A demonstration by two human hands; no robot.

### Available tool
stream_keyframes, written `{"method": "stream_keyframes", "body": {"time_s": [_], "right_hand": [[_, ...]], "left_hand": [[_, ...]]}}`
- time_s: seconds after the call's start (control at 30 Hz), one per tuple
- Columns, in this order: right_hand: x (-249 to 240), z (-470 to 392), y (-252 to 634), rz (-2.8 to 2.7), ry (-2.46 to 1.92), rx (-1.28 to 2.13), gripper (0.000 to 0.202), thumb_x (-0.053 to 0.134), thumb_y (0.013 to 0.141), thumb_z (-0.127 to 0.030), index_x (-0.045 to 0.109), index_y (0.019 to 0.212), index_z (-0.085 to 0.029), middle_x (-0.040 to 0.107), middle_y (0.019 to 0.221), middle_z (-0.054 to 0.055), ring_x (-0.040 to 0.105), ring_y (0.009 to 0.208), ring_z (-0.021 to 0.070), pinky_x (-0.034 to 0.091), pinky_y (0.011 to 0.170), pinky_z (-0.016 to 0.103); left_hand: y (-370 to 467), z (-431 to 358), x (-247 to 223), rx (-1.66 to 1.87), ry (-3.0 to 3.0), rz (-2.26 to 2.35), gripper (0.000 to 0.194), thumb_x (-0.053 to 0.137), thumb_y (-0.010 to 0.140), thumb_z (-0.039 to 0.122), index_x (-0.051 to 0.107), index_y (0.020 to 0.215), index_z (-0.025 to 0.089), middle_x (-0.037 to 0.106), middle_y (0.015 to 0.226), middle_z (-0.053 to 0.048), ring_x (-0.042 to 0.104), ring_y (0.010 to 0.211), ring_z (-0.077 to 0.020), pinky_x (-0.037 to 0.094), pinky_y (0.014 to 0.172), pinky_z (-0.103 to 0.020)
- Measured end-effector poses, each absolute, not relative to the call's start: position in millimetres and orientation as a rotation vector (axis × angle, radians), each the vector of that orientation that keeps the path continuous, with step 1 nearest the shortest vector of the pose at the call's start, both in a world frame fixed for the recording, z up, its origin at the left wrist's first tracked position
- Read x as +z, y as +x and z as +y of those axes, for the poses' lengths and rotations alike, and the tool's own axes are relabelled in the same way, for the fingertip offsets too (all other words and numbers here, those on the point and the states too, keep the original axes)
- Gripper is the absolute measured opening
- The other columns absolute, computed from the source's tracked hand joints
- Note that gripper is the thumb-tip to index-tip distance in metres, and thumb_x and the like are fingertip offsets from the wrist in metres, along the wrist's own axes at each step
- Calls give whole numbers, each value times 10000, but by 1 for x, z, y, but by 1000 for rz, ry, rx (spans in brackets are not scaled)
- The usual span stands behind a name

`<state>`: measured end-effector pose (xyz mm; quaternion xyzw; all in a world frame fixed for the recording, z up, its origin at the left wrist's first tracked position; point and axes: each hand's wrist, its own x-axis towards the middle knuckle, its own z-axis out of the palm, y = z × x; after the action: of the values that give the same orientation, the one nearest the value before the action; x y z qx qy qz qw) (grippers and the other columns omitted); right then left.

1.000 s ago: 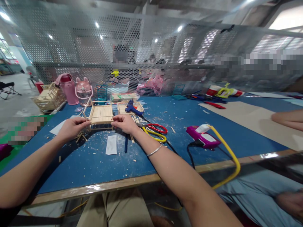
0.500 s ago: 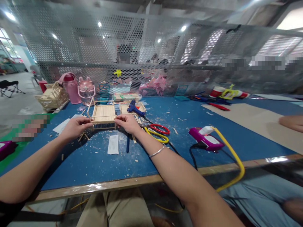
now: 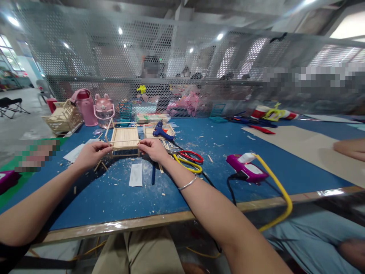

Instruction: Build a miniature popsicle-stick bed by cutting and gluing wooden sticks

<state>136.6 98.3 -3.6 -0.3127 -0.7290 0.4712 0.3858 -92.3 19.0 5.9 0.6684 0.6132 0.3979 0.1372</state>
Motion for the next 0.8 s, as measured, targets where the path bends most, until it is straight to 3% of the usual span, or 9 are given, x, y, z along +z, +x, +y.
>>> {"method": "stream_keyframes", "body": {"time_s": [0.8], "right_hand": [[-4, 96, 135, -1806, -790, 1223, 214, 606, 672, -348, 571, 706, -139, 550, 537, -44, 483, 457, 57, 391, 491, 193]], "left_hand": [[-91, 19, 7, 1134, 1979, 1786, 262, 534, 738, 395, 665, 763, 170, 677, 809, -52, 572, 731, -179, 425, 696, -297]]}}
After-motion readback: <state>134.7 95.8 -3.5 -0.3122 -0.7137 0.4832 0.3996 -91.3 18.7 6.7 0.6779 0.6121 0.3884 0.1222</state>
